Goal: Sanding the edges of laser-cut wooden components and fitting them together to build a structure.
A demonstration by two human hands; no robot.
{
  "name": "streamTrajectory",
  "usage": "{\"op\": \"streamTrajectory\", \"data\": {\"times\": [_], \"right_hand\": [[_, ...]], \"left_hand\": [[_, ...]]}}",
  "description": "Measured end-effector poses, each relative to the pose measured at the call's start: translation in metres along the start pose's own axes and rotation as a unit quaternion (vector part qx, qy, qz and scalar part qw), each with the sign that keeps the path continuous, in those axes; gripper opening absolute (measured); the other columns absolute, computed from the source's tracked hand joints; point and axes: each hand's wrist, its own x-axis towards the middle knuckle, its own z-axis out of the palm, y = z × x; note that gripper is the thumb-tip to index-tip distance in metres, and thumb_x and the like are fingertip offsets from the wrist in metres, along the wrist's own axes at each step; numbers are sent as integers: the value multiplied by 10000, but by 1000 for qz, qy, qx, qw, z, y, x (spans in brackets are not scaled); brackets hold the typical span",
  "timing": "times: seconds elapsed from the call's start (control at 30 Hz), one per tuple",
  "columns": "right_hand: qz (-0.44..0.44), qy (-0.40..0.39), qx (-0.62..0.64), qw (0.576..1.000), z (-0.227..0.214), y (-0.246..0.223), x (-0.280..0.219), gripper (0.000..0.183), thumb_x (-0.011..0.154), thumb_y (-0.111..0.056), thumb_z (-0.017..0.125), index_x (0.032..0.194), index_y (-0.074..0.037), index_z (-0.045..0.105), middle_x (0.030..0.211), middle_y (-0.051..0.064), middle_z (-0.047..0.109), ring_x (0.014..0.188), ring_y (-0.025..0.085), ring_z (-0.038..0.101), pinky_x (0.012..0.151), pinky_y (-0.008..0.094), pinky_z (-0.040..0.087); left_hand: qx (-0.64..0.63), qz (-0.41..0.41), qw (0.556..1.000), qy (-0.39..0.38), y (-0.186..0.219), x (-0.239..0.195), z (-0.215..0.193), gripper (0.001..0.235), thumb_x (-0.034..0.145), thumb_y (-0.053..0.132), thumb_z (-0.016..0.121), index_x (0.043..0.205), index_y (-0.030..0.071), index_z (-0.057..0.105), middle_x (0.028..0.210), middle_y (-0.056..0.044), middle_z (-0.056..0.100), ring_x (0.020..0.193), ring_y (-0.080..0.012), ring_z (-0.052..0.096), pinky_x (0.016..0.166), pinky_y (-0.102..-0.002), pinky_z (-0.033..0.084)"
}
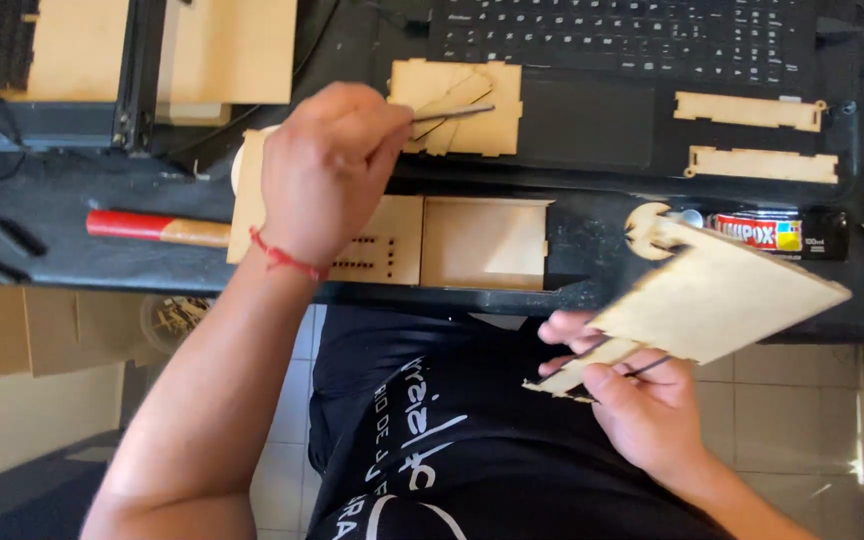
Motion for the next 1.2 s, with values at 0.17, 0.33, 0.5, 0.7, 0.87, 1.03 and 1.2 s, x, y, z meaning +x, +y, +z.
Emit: {"op": "streamTrajectory", "data": {"times": [0.17,0.33,0.5,0.7,0.87,1.03,1.2], "right_hand": [[111,43,-6,993,-10,3,2,299,934,-91,606,1168,94,622,1131,295,687,982,415,735,870,482,637],[170,64,17,983,-9,2,11,342,950,-133,589,1244,41,580,1232,220,659,963,334,714,808,429,632],[162,10,-150,975,4,-10,27,402,938,-226,602,1235,42,643,918,138,710,706,191,652,650,276,566],[138,3,-188,972,19,-9,33,309,903,-137,650,1173,10,674,1240,136,714,997,161,705,883,270,590],[110,-63,-121,984,23,-6,34,427,920,-178,658,1293,11,571,1344,179,611,1185,223,604,1028,351,513],[128,-17,76,989,22,-17,37,602,752,32,601,1336,78,464,1254,260,619,1119,373,630,905,464,557],[122,-132,210,961,7,-29,37,695,984,-307,843,1424,65,456,1371,234,596,1261,342,600,1069,486,493]], "left_hand": [[27,14,999,-17,-9,10,17,127,896,44,661,878,167,685,917,-8,645,740,-261,590,539,-390,440],[21,14,995,-98,-6,1,14,238,820,8,575,964,106,737,973,-29,717,760,-337,601,553,-457,467],[-93,-32,990,-104,42,-12,-19,275,903,-25,647,1168,15,712,1124,-155,696,1069,-341,642,868,-445,532],[-459,-259,801,-283,119,-48,-41,341,841,323,730,1089,93,682,940,-8,740,783,-102,690,714,-238,565],[-522,-315,763,-217,121,-75,-36,102,898,180,719,936,87,701,876,22,716,742,-51,589,675,-222,509],[-524,-281,783,-181,98,-84,-63,107,911,146,692,970,58,700,947,-20,739,792,-74,638,710,-230,534],[-528,-224,785,-233,77,-90,-91,101,920,159,650,900,74,701,805,-18,685,696,-117,617,651,-249,495]]}}
